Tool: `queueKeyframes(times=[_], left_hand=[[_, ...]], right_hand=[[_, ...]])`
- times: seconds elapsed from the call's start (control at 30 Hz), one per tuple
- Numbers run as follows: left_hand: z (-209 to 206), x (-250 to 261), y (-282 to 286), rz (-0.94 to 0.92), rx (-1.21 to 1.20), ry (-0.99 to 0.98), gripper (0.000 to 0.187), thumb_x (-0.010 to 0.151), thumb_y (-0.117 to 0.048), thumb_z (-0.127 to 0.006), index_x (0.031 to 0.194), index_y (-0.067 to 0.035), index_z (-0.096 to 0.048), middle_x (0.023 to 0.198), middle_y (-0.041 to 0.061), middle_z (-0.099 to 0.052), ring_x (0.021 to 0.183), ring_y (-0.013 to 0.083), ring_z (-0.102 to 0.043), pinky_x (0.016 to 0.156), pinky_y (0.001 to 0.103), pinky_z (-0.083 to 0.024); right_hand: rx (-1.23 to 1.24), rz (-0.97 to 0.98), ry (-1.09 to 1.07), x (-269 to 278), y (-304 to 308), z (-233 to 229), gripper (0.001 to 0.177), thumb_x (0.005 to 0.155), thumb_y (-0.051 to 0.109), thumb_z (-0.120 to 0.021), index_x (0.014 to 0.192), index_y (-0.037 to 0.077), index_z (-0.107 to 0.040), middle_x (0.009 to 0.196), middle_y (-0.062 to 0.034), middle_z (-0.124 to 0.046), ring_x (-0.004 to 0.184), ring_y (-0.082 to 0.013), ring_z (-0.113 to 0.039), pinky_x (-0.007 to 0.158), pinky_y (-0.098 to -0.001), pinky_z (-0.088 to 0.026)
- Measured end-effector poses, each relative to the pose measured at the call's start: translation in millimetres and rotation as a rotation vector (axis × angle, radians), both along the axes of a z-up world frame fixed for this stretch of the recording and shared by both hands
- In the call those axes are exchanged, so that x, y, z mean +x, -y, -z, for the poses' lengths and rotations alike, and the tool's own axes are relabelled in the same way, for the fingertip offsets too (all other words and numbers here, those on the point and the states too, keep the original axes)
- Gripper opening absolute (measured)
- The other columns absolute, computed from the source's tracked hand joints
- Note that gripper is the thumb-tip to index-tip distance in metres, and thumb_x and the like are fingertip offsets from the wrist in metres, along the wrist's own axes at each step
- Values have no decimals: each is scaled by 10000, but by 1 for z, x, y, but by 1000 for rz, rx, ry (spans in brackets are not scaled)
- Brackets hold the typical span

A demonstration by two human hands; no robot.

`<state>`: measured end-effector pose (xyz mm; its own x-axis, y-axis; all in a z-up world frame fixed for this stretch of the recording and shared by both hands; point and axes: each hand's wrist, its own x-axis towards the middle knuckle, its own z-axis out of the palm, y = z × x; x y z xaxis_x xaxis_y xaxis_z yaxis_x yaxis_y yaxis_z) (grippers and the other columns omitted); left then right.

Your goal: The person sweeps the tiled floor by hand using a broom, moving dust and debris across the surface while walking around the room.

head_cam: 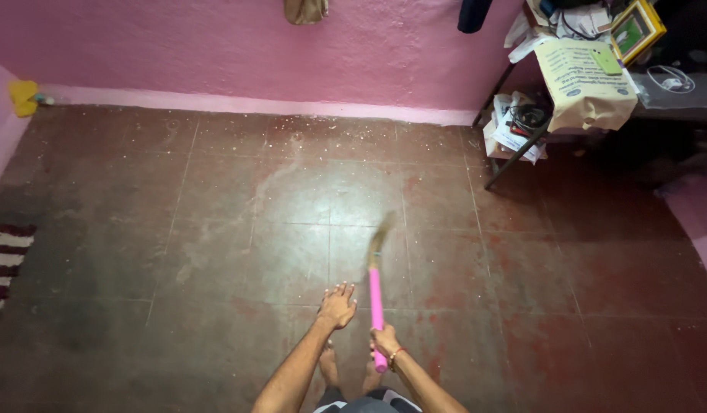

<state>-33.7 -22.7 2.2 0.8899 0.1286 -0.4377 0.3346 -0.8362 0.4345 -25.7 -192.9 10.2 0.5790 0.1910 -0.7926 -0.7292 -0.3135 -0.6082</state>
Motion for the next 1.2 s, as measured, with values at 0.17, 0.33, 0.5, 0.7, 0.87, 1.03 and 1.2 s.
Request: queueKeyframes(times=[0.17,0.33,0.5,0.7,0.87,1.03,1.2], left_hand=[[-5,-5,-23,37,-30,8,606,1006,-424,-438,1576,-225,-386,1665,172,-264,1514,406,-278,1239,597,-201],[-9,-4,-54,-73,-137,-63,487,1031,-468,-404,1466,-311,-556,1673,179,-263,1516,392,-325,1231,631,-226],[-8,2,-78,-57,-151,-45,508,1012,-437,-395,1480,-294,-528,1679,153,-256,1514,356,-341,1226,642,-225],[-3,15,-92,29,-122,-66,541,1032,-448,-367,1512,-230,-487,1689,153,-202,1530,360,-280,1236,617,-210],[4,12,-106,41,-89,-78,563,1026,-447,-373,1513,-189,-489,1689,151,-211,1533,355,-281,1241,611,-205],[10,6,-115,25,-86,-104,567,1021,-448,-382,1513,-187,-491,1687,152,-224,1534,354,-283,1243,601,-207],[8,2,-117,10,-91,-115,572,1020,-458,-378,1515,-194,-486,1684,148,-226,1539,349,-273,1251,591,-194]], right_hand=[[174,-167,-17,2,-45,12,366,964,129,-605,1321,51,-581,695,-33,-570,468,-138,-551,357,-333,-512],[241,-363,19,6,-67,11,498,965,186,-601,1458,168,-534,680,-13,-570,451,-108,-536,357,-302,-500],[239,-342,62,9,-72,9,619,966,184,-627,1553,227,-437,675,-23,-567,452,-117,-541,350,-312,-489],[78,-144,83,25,-57,5,584,935,175,-616,1500,220,-473,645,-18,-531,423,-131,-488,326,-331,-452],[-6,7,143,41,-35,1,414,939,139,-617,1348,122,-553,651,-35,-553,451,-141,-519,352,-341,-498],[-89,227,146,35,-37,0,203,921,77,-559,1121,85,-529,652,-59,-503,452,-184,-515,354,-385,-492],[-125,182,81,11,-70,-4,185,921,68,-574,1097,13,-564,663,-82,-545,455,-204,-555,351,-390,-506]])
